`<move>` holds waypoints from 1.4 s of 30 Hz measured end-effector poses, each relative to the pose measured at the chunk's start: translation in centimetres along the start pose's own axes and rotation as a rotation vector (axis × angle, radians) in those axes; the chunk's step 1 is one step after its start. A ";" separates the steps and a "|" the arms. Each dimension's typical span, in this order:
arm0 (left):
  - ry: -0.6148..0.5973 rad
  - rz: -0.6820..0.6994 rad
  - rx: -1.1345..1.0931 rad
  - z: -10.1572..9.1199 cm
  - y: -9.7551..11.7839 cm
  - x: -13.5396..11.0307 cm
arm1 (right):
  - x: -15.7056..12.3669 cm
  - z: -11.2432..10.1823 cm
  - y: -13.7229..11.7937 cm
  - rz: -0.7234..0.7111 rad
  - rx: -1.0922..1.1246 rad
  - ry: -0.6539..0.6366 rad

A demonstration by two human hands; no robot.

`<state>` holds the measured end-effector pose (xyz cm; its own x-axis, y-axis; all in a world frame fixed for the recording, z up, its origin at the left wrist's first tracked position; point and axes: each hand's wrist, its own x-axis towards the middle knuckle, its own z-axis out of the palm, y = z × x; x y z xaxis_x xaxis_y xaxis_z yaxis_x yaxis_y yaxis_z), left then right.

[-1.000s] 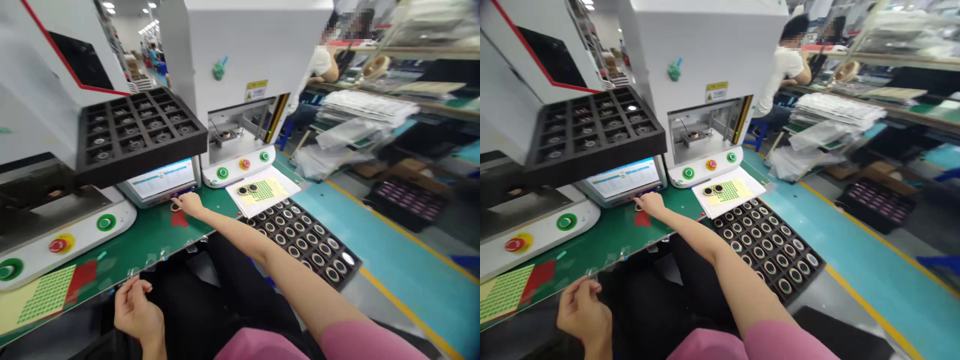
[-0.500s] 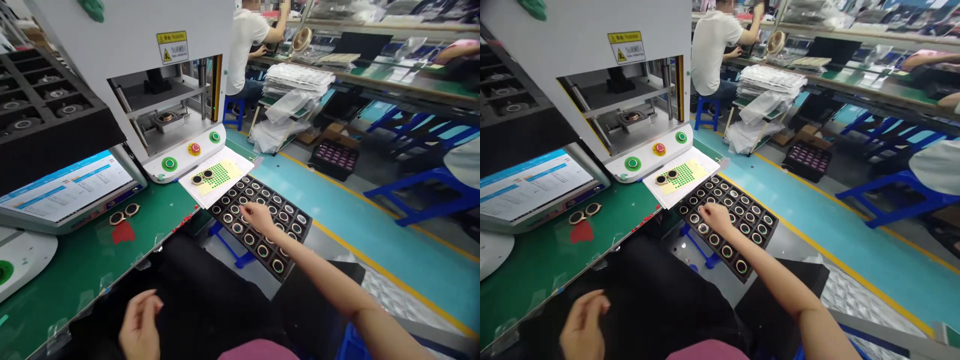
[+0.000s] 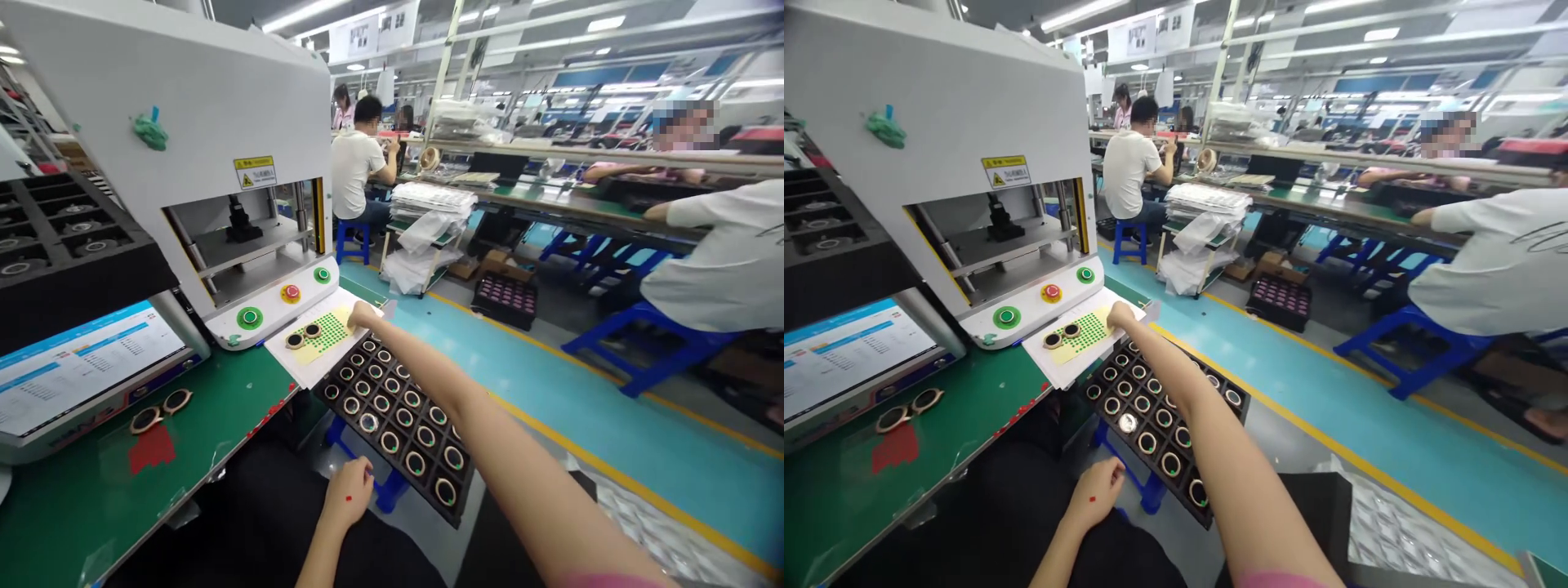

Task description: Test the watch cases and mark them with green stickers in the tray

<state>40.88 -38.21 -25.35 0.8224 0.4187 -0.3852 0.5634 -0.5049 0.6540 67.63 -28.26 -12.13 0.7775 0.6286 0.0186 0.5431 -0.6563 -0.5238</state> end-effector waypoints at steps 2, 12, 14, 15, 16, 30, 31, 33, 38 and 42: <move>0.004 0.019 0.000 0.2 -0.4 -0.3 | -0.1 -0.6 -0.8 -0.037 -0.011 0.008; 0.069 -0.006 -0.129 0.9 -1.2 -1.4 | -0.5 0.5 -3.7 -0.078 -0.028 0.158; 0.081 -0.004 -0.161 1.1 -1.5 -1.7 | -0.8 0.4 -3.7 -0.082 0.001 0.205; 0.087 -0.001 -0.180 1.2 -1.7 -1.8 | -0.9 0.2 -3.6 -0.083 0.021 0.233; 0.092 0.001 -0.200 1.3 -1.9 -1.8 | -1.0 -0.1 -3.6 -0.084 0.046 0.264; 0.555 0.115 -0.886 -4.2 -2.2 -4.8 | -9.6 -8.8 -0.2 -0.529 0.702 -0.138; 0.553 0.158 -0.932 -5.2 -1.8 -5.9 | -10.7 -8.9 -0.3 -0.547 0.777 -0.259; 0.417 0.281 -1.039 -6.9 -0.7 -8.3 | -12.5 -8.7 -0.7 -0.523 0.858 -0.429; 0.274 0.143 -1.098 -8.2 2.3 -13.7 | -17.2 -7.1 -2.2 -0.569 0.694 -0.328; 0.494 0.027 -1.198 -7.5 3.0 -16.2 | -25.0 -6.1 -2.1 -0.905 0.346 0.275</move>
<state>28.65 -40.82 -12.31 0.5713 0.7815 -0.2509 -0.0854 0.3606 0.9288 48.99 -45.12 -6.24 0.1882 0.6838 0.7049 0.8777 0.2050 -0.4332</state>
